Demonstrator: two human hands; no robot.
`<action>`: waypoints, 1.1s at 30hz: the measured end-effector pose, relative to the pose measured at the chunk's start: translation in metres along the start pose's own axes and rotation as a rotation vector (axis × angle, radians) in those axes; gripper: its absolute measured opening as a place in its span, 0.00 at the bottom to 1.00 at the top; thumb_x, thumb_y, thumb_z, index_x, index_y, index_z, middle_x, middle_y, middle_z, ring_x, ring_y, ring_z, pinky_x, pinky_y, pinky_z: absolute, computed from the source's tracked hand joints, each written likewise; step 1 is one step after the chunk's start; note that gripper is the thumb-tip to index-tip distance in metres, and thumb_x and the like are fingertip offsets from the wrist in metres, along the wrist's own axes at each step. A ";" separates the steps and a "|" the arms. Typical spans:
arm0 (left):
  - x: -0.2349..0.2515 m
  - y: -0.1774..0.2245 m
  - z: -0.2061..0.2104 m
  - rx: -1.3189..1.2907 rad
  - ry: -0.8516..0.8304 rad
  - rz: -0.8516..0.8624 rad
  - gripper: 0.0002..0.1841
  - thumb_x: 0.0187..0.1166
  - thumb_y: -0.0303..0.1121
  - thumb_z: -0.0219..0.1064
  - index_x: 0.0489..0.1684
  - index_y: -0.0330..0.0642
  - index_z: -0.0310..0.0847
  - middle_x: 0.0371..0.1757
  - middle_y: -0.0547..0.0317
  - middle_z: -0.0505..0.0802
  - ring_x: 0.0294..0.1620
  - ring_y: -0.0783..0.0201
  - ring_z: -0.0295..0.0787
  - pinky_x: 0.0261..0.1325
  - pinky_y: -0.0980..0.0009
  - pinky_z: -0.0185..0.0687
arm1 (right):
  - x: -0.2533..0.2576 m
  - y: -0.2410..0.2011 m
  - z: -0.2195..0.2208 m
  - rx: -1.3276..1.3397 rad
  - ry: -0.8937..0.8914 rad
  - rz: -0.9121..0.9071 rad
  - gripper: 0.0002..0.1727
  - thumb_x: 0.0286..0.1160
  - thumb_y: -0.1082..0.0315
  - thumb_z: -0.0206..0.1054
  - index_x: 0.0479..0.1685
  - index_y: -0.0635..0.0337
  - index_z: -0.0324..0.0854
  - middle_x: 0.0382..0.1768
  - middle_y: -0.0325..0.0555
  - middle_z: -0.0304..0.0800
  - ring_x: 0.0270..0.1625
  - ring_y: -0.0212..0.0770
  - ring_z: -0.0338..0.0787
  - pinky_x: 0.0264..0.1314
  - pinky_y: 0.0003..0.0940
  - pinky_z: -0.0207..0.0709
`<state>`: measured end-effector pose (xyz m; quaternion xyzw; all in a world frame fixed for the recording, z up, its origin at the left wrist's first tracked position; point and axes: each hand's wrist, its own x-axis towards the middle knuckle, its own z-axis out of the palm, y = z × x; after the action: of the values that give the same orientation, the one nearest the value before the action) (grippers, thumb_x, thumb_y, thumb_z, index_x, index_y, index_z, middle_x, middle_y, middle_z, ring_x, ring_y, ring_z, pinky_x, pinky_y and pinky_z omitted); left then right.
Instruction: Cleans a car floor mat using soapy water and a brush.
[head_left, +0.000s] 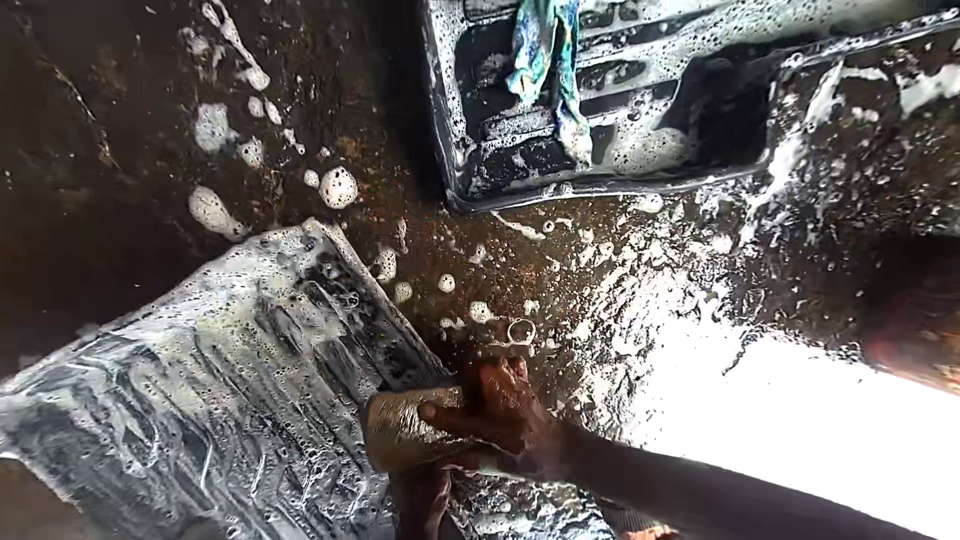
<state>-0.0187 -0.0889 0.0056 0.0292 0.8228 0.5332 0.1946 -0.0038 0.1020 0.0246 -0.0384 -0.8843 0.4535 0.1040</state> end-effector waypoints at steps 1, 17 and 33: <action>0.002 -0.003 0.002 0.027 0.005 0.035 0.14 0.59 0.36 0.80 0.35 0.36 0.86 0.37 0.66 0.94 0.43 0.82 0.90 0.51 0.80 0.88 | 0.014 0.005 0.002 -0.061 -0.006 -0.053 0.24 0.81 0.36 0.61 0.72 0.26 0.83 0.48 0.54 0.89 0.47 0.53 0.87 0.47 0.52 0.77; 0.016 0.003 -0.007 0.194 -0.164 0.115 0.07 0.67 0.36 0.73 0.29 0.43 0.89 0.41 0.59 0.90 0.52 0.73 0.85 0.63 0.77 0.79 | 0.206 0.041 0.031 -0.168 0.100 -0.175 0.23 0.75 0.42 0.69 0.66 0.34 0.90 0.58 0.60 0.89 0.59 0.62 0.86 0.57 0.60 0.72; 0.012 0.009 -0.005 0.247 -0.120 0.056 0.05 0.62 0.31 0.74 0.30 0.40 0.91 0.41 0.57 0.91 0.51 0.71 0.86 0.62 0.76 0.81 | 0.167 0.021 0.024 -0.052 0.089 -0.012 0.27 0.73 0.40 0.68 0.71 0.33 0.87 0.64 0.61 0.84 0.66 0.59 0.81 0.63 0.61 0.71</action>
<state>-0.0327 -0.0862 0.0116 0.1078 0.8678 0.4306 0.2234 -0.1724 0.1227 0.0189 -0.0560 -0.8904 0.4277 0.1451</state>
